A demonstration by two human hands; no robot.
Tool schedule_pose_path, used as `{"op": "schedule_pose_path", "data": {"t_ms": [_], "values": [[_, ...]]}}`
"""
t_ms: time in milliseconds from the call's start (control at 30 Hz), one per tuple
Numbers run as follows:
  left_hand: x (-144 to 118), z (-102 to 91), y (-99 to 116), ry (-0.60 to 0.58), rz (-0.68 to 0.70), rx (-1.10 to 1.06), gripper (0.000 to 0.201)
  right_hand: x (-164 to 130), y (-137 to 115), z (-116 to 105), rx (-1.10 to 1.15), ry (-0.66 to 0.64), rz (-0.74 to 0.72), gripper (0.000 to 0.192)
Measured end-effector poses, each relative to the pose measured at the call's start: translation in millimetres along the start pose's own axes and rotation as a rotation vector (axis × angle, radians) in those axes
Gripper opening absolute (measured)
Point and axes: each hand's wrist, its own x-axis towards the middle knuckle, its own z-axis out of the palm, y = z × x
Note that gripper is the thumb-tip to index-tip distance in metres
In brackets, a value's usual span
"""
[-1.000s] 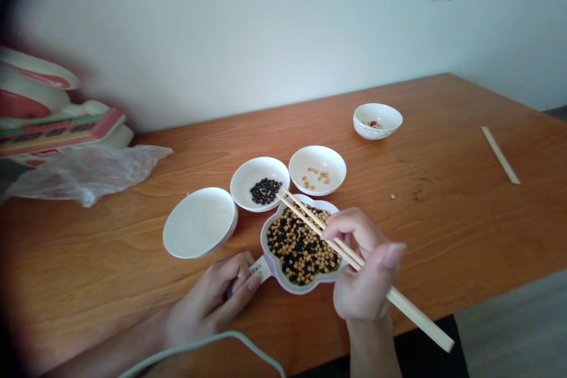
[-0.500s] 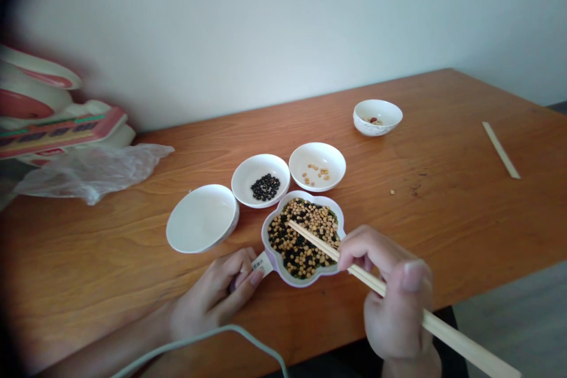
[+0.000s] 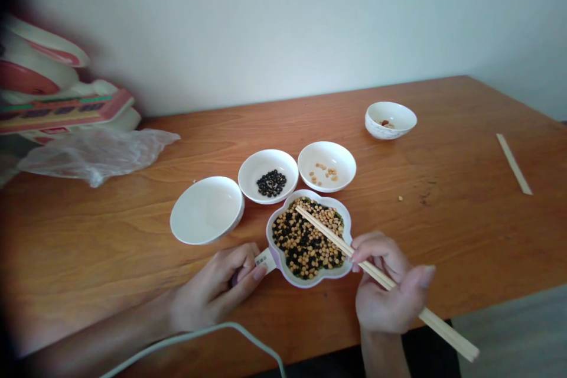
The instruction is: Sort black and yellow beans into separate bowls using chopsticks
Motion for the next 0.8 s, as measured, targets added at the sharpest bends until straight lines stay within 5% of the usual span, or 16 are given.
{"op": "schedule_pose_path", "data": {"t_ms": [333, 800], "values": [[0, -2.2, 1, -0.008, 0.02, -0.007, 0.029, -16, -4, 4, -0.061, -0.187, 0.057, 0.082], [2, -3.0, 3, -0.012, 0.038, -0.007, 0.03, -16, -4, 6, -0.081, -0.208, 0.082, 0.08]]}}
